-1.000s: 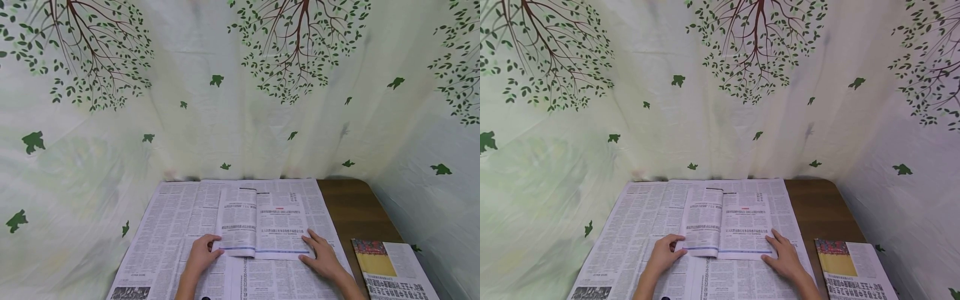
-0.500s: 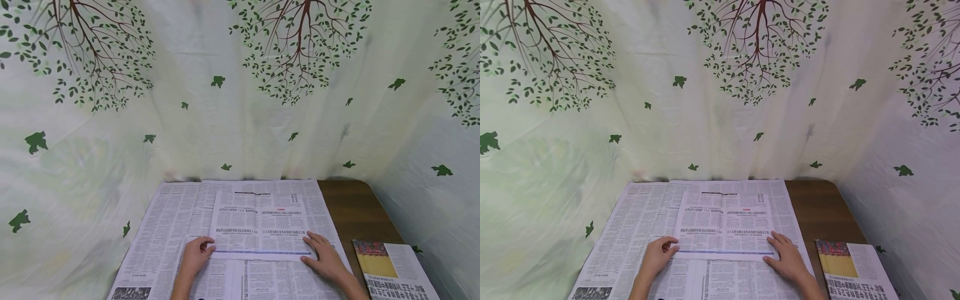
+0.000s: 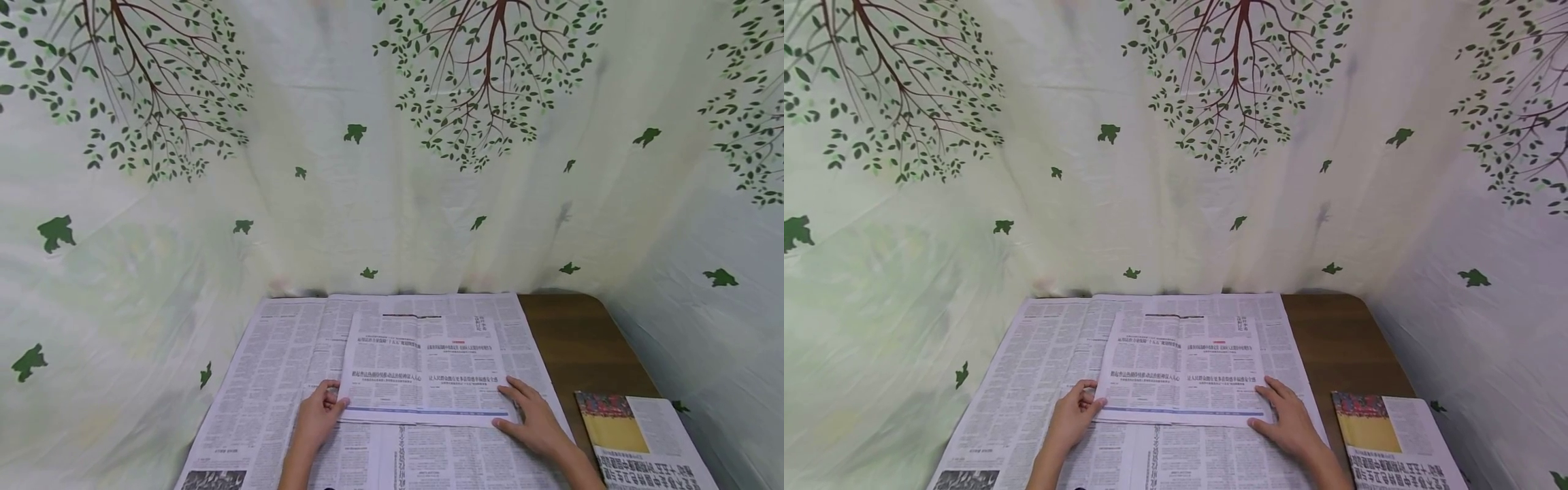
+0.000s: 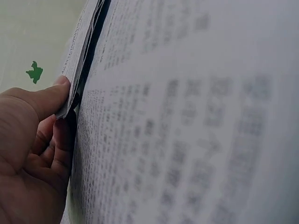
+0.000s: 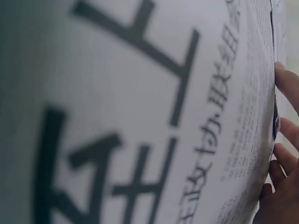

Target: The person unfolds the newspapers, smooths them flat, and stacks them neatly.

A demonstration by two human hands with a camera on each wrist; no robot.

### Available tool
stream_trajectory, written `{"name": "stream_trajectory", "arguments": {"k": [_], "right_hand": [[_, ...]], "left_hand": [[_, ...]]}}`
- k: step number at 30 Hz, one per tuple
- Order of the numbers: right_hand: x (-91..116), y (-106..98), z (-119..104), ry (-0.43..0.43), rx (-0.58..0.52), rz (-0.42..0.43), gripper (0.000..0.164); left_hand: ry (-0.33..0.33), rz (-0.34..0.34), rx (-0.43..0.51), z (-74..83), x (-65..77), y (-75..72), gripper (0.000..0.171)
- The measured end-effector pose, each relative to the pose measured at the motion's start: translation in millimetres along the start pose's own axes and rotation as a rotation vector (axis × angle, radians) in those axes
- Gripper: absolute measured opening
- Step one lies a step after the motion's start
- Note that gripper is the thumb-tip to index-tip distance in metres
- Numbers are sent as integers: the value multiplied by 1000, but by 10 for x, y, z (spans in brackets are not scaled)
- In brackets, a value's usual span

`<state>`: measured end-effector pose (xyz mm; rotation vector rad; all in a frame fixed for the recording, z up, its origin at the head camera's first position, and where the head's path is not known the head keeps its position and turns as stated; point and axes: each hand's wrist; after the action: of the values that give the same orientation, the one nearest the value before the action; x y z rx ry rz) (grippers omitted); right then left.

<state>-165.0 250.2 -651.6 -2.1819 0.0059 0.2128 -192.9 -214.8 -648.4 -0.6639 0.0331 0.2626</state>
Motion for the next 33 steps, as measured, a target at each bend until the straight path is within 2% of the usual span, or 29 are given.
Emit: {"name": "stream_trajectory", "arguments": {"k": [8, 14, 18, 22, 25, 29, 33], "right_hand": [[2, 14, 5, 11, -29, -2, 80], [13, 0, 14, 5, -49, 1, 79], [18, -8, 22, 14, -55, -4, 78], [25, -6, 28, 3, -62, 16, 72], [24, 3, 40, -22, -79, 43, 61], [18, 8, 48, -47, -114, 81, 44], [16, -1, 48, -54, -128, 93, 37]], "left_hand": [[-62, 48, 54, -71, -14, 29, 12], [-141, 63, 137, -77, -9, 45, 15], [-181, 54, 149, -90, -4, 36, 18], [-163, 16, 189, -109, 8, 12, 18], [-135, -21, 240, -120, 22, -19, 22], [-88, -97, 265, -112, 54, -70, 20], [-97, -178, 298, -88, 83, -122, 31]]}}
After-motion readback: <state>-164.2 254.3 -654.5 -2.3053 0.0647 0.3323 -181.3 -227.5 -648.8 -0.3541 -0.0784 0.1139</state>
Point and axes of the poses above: each hand's wrist, its own x-axis away from the middle knuckle, its own y-axis out of the palm, z = x × y, and after that the axes turned 7 degrees about z, right-handed
